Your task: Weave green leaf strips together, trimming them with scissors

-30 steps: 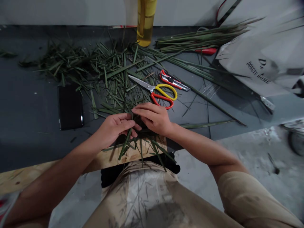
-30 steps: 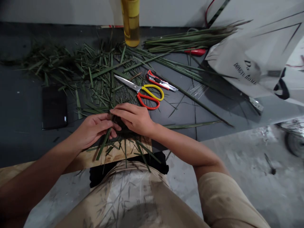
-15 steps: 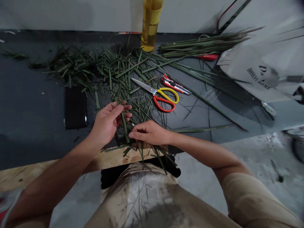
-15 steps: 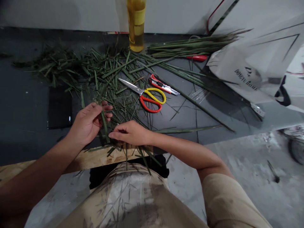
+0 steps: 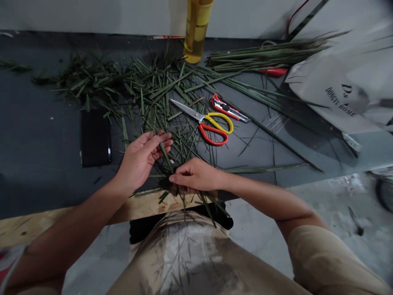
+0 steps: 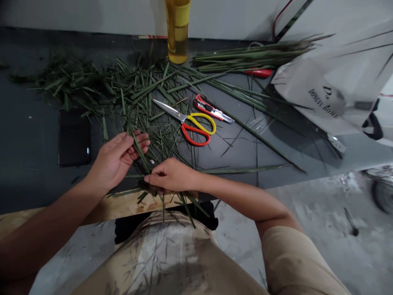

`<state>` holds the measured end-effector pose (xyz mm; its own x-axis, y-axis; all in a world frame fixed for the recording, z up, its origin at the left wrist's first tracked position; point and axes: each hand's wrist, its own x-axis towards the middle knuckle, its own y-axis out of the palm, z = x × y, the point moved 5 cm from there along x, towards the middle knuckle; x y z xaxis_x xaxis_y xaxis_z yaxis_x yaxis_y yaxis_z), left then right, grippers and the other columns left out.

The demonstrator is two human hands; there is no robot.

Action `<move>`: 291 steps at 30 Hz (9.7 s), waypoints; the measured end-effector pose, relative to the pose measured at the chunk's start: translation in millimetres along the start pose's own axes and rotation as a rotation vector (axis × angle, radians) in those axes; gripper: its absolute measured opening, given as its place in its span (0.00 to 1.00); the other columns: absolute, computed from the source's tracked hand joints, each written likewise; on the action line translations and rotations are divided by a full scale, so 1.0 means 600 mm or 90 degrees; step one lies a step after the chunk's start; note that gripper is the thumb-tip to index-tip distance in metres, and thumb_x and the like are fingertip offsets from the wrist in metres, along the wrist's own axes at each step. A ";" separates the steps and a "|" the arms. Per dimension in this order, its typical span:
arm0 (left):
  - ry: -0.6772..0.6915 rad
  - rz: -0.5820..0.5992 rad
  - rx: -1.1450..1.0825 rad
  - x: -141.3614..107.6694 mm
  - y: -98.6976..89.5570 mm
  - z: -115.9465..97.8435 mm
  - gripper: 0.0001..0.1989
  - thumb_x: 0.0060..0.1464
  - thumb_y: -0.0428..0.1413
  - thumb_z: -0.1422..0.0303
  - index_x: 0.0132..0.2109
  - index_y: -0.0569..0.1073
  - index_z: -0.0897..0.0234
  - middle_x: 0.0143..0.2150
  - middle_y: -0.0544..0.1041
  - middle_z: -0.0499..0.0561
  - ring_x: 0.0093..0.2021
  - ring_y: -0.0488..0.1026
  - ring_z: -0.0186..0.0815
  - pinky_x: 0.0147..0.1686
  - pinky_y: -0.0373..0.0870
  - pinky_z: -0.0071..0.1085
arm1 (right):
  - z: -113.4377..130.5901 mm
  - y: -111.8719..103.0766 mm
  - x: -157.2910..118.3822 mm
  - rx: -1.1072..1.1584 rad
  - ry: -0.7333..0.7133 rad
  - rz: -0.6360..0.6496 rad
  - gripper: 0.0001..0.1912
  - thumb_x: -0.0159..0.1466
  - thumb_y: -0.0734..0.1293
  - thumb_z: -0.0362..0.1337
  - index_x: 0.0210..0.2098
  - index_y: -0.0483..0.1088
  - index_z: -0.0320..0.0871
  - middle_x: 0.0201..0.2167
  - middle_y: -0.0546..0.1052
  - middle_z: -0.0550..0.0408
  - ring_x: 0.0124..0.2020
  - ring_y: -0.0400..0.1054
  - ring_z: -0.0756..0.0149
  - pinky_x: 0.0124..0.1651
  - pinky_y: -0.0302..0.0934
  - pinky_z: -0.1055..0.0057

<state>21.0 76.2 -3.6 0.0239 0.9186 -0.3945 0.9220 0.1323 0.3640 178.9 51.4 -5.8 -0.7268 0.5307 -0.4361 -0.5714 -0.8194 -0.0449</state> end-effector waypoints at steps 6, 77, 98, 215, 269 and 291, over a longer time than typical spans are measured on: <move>-0.026 0.001 -0.049 0.002 0.000 0.001 0.08 0.59 0.65 0.68 0.44 0.78 0.65 0.49 0.85 0.55 0.45 0.83 0.35 0.46 0.80 0.29 | 0.004 0.001 -0.001 -0.075 -0.014 0.005 0.24 0.72 0.67 0.48 0.24 0.72 0.39 0.20 0.76 0.60 0.20 0.63 0.78 0.27 0.55 0.79; -0.036 -0.012 -0.048 0.008 -0.004 0.008 0.14 0.43 0.74 0.70 0.26 0.75 0.61 0.31 0.79 0.47 0.33 0.74 0.31 0.33 0.72 0.25 | 0.017 -0.009 0.001 -0.139 -0.229 -0.120 0.21 0.73 0.62 0.47 0.27 0.62 0.43 0.21 0.57 0.66 0.24 0.49 0.76 0.30 0.48 0.75; -0.023 -0.087 -0.016 0.013 -0.015 0.007 0.09 0.52 0.69 0.73 0.29 0.78 0.62 0.31 0.73 0.46 0.27 0.66 0.27 0.27 0.70 0.23 | 0.006 -0.011 0.007 -0.112 -0.132 -0.193 0.08 0.64 0.63 0.40 0.33 0.67 0.42 0.22 0.67 0.64 0.25 0.56 0.75 0.32 0.53 0.75; -0.068 0.229 0.374 -0.030 0.019 -0.003 0.25 0.50 0.72 0.61 0.55 0.79 0.60 0.44 0.84 0.52 0.41 0.81 0.39 0.41 0.79 0.31 | 0.069 -0.120 -0.045 -0.216 -0.165 -0.284 0.09 0.65 0.70 0.38 0.35 0.80 0.37 0.25 0.76 0.58 0.26 0.63 0.74 0.31 0.55 0.73; 0.174 0.028 0.581 -0.019 0.003 -0.035 0.09 0.58 0.66 0.64 0.45 0.87 0.56 0.44 0.87 0.49 0.49 0.81 0.44 0.51 0.75 0.31 | 0.029 -0.170 -0.057 0.259 -0.043 -0.135 0.28 0.70 0.66 0.59 0.55 0.74 0.43 0.26 0.81 0.57 0.17 0.70 0.71 0.15 0.56 0.78; -0.050 0.120 0.260 -0.020 0.015 0.007 0.15 0.52 0.68 0.65 0.45 0.79 0.66 0.37 0.86 0.53 0.26 0.79 0.32 0.22 0.71 0.25 | 0.004 -0.091 0.006 0.238 -0.233 -0.229 0.16 0.64 0.76 0.47 0.39 0.71 0.41 0.26 0.76 0.63 0.18 0.67 0.78 0.18 0.61 0.81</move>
<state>30.7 64.6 0.9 0.2203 0.8792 -0.4225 0.9753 -0.2062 0.0795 206.6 98.9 -2.7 -0.5106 0.8522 -0.1140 -0.8503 -0.4808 0.2141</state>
